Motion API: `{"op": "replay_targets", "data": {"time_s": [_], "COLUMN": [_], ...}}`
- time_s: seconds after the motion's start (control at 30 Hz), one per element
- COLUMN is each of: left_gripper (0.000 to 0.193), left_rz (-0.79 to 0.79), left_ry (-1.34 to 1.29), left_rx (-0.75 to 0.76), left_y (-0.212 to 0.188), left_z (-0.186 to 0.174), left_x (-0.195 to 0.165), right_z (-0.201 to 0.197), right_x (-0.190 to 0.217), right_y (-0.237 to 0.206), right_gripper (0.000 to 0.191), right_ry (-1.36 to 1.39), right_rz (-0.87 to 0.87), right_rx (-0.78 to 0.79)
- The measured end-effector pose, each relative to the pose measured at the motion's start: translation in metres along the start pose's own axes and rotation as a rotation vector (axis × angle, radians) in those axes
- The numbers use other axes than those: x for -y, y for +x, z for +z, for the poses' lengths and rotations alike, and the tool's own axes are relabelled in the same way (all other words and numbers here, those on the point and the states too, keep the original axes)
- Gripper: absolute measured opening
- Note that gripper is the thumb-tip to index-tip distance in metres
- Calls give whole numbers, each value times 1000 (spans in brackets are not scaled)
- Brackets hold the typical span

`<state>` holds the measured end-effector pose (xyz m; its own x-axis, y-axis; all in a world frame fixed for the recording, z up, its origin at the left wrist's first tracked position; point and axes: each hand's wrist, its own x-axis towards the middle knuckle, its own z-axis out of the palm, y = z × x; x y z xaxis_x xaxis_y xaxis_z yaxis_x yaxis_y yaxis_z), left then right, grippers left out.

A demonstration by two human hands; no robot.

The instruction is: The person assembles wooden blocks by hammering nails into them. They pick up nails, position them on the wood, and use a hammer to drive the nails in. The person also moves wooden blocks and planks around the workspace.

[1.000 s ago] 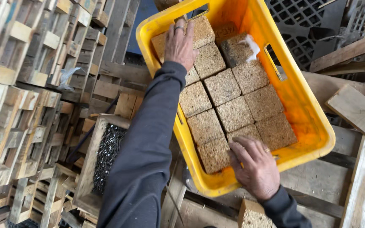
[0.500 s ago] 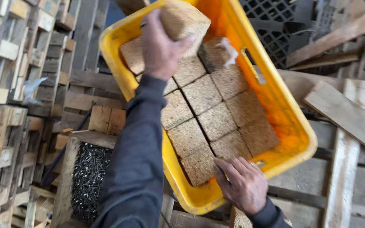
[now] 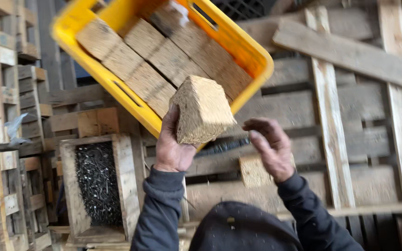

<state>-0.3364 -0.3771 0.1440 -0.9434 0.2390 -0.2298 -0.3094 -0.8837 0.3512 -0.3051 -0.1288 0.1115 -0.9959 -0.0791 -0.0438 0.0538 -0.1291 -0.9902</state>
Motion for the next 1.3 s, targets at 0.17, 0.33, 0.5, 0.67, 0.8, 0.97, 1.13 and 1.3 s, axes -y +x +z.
{"op": "replay_targets", "data": {"time_s": [0.17,0.33,0.5,0.67,0.8,0.97,1.13,1.3], "left_gripper": [66,80,90,98,102,131,127,129], "left_rz": [-282,-550,-649,-536,-4,-169,-16,220], "left_ry": [340,917,1016,1141,1882,2317,2422,2430], "left_rx": [117,292,553,613,576,430,451,490], "left_y": [-31,-45,-58,-50,-28,-16,-25,-30], "left_z": [-26,-48,-65,-71,-81,-110,-139,-147], "left_x": [98,250,328,347,336,337,353,355], "right_z": [-77,-117,-129,-162,-211,-241,-240,-231], "right_x": [3,-50,-85,-111,-137,-142,-134,-140], "right_y": [-118,-218,-294,-311,-291,-277,-260,-244], "right_gripper": [84,88,102,101,84,93,124,127], "right_ry": [163,-20,20,-32,-889,-959,-1083,-1203], "right_rz": [64,380,234,199,403,536,457,485], "right_rx": [10,-323,-656,-732,-591,-581,-448,-316]}}
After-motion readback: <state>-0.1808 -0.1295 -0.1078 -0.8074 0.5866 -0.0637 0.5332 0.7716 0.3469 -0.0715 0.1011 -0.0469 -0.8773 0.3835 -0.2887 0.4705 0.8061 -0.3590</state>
